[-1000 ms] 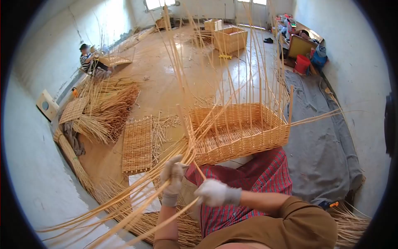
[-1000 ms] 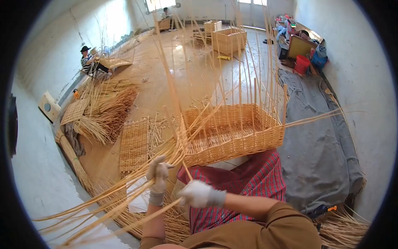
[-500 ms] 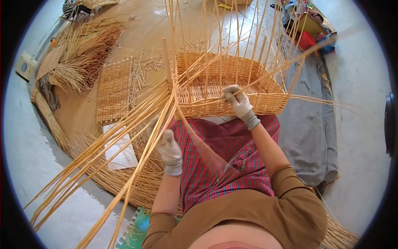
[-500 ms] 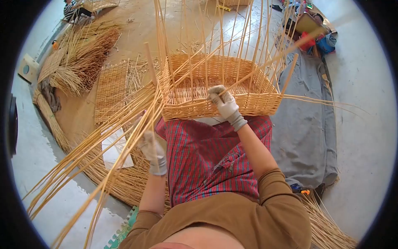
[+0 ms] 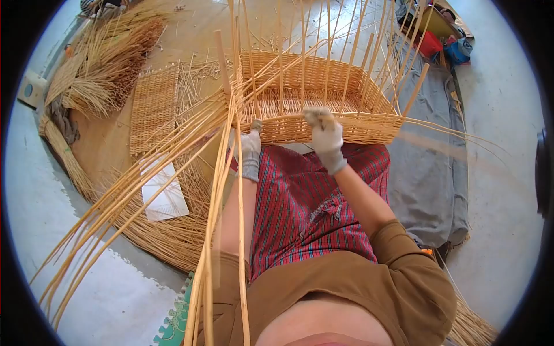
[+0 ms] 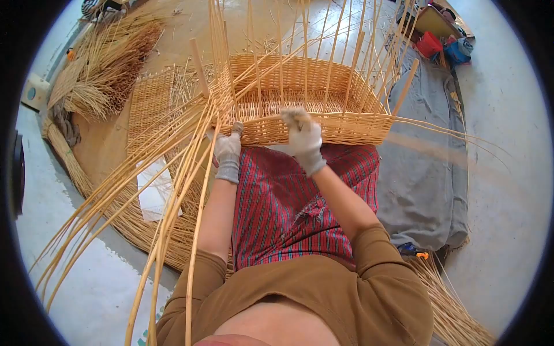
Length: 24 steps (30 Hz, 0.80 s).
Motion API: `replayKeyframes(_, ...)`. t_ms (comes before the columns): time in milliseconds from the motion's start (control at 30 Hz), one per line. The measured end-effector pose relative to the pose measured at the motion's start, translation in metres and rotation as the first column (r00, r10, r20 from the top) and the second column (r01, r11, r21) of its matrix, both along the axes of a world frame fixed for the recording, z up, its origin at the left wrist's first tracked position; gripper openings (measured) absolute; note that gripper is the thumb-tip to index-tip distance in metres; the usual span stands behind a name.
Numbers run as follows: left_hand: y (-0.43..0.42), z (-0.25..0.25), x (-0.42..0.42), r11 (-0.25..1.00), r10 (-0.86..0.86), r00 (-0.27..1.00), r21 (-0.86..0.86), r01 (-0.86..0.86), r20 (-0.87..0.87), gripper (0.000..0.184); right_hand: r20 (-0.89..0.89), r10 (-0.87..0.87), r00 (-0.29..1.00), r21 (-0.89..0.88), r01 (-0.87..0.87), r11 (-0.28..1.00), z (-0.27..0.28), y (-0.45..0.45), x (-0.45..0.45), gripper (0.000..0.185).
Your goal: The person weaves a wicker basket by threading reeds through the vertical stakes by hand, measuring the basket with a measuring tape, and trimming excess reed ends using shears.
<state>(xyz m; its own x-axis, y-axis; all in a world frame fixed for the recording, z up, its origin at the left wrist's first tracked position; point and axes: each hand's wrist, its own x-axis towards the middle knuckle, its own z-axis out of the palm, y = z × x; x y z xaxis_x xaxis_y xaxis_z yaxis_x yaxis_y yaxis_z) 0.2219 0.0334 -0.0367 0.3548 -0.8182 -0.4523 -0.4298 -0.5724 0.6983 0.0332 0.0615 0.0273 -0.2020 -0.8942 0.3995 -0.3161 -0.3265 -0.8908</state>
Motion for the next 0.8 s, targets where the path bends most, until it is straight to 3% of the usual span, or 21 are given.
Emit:
replayKeyframes(33,0.001,-0.008,0.001,1.000,0.009,1.000,0.003,-0.009,0.000,0.121,0.000,0.009,1.000,0.003,-0.009,1.000,0.005,0.018,0.011,0.010)
replayKeyframes(100,-0.002,-0.031,0.002,0.931,0.129,0.991,-0.342,-0.128,-0.021,0.123,-0.230,0.242,0.943,-0.115,-0.273,0.955,0.010,0.042,0.027,0.015)
replayKeyframes(133,0.000,-0.021,0.006,0.951,0.112,0.992,-0.284,-0.123,-0.053,0.125,-0.355,0.228,0.907,-0.131,-0.289,0.948,0.011,0.028,0.019,0.014)
replayKeyframes(167,0.004,-0.014,0.006,0.953,0.098,0.994,-0.285,-0.107,-0.047,0.125,-0.310,0.164,0.936,-0.060,-0.191,0.980,0.012,0.003,0.012,0.016)
replayKeyframes(233,0.007,-0.003,0.003,0.892,0.099,0.844,-0.329,-0.310,-0.527,0.123,-0.213,0.340,0.916,0.065,-0.334,0.940,0.065,-0.056,0.030,0.021)
replayKeyframes(267,0.000,-0.021,0.008,0.918,0.135,0.921,-0.304,-0.255,-0.365,0.119,-0.197,0.406,0.892,0.156,-0.380,0.912,0.081,-0.079,0.048,0.020)
replayKeyframes(367,-0.005,-0.017,0.008,0.895,0.245,0.912,-0.284,-0.343,-0.328,0.115,-0.192,0.492,0.849,0.226,-0.449,0.864,0.071,-0.158,0.079,0.026)
replayKeyframes(400,-0.006,-0.019,0.005,0.812,0.237,0.867,-0.401,-0.424,-0.438,0.107,-0.261,0.364,0.894,0.211,-0.315,0.925,0.063,-0.173,0.085,0.029)
replayKeyframes(433,-0.008,-0.023,0.003,0.819,0.235,0.869,-0.392,-0.418,-0.435,0.107,-0.329,0.236,0.914,0.209,-0.173,0.962,0.049,-0.179,0.089,0.033)
replayKeyframes(467,-0.010,-0.025,0.002,0.835,0.245,0.865,-0.358,-0.417,-0.437,0.101,-0.325,0.238,0.915,0.228,-0.169,0.959,0.042,-0.176,0.097,0.033)
replayKeyframes(500,-0.011,-0.022,0.002,0.846,0.255,0.862,-0.331,-0.418,-0.438,0.097,-0.597,0.016,0.802,0.095,0.051,0.994,0.042,-0.175,0.109,0.036)
replayKeyframes(533,-0.008,-0.018,0.006,0.862,0.259,0.894,-0.329,-0.385,-0.367,0.091,-0.781,-0.215,0.586,-0.101,0.221,0.970,0.044,-0.176,0.116,0.039)
replayKeyframes(567,-0.007,-0.013,0.009,0.863,0.262,0.895,-0.328,-0.385,-0.360,0.091,-0.778,-0.211,0.592,-0.096,0.219,0.971,0.048,-0.179,0.115,0.039)
replayKeyframes(633,-0.009,-0.016,0.017,0.923,0.287,0.918,-0.177,-0.341,-0.273,0.095,-0.596,-0.435,0.675,-0.299,0.316,0.900,0.067,-0.182,0.110,0.065)
replayKeyframes(667,-0.017,-0.041,0.023,0.919,0.207,0.885,-0.228,-0.322,-0.418,0.106,-0.598,-0.431,0.676,-0.307,0.304,0.902,0.080,-0.182,0.110,0.065)
replayKeyframes(700,-0.021,-0.038,0.021,0.912,0.213,0.881,-0.237,-0.334,-0.422,0.106,-0.231,-0.311,0.922,-0.250,0.253,0.935,0.096,-0.175,0.114,0.061)
replayKeyframes(733,-0.020,-0.032,0.018,0.839,0.256,0.757,-0.251,-0.483,-0.601,0.087,0.193,-0.138,0.971,-0.213,0.178,0.961,0.100,-0.166,0.116,0.056)
replayKeyframes(767,-0.013,-0.029,0.017,0.754,0.267,0.600,-0.224,-0.618,-0.754,0.078,0.197,-0.136,0.971,-0.210,0.177,0.961,0.099,-0.155,0.112,0.056)
replayKeyframes(800,-0.002,-0.029,0.019,0.815,0.148,0.820,-0.402,-0.418,-0.552,0.124,0.342,0.111,0.933,-0.251,-0.023,0.968,0.093,-0.143,0.104,0.047)
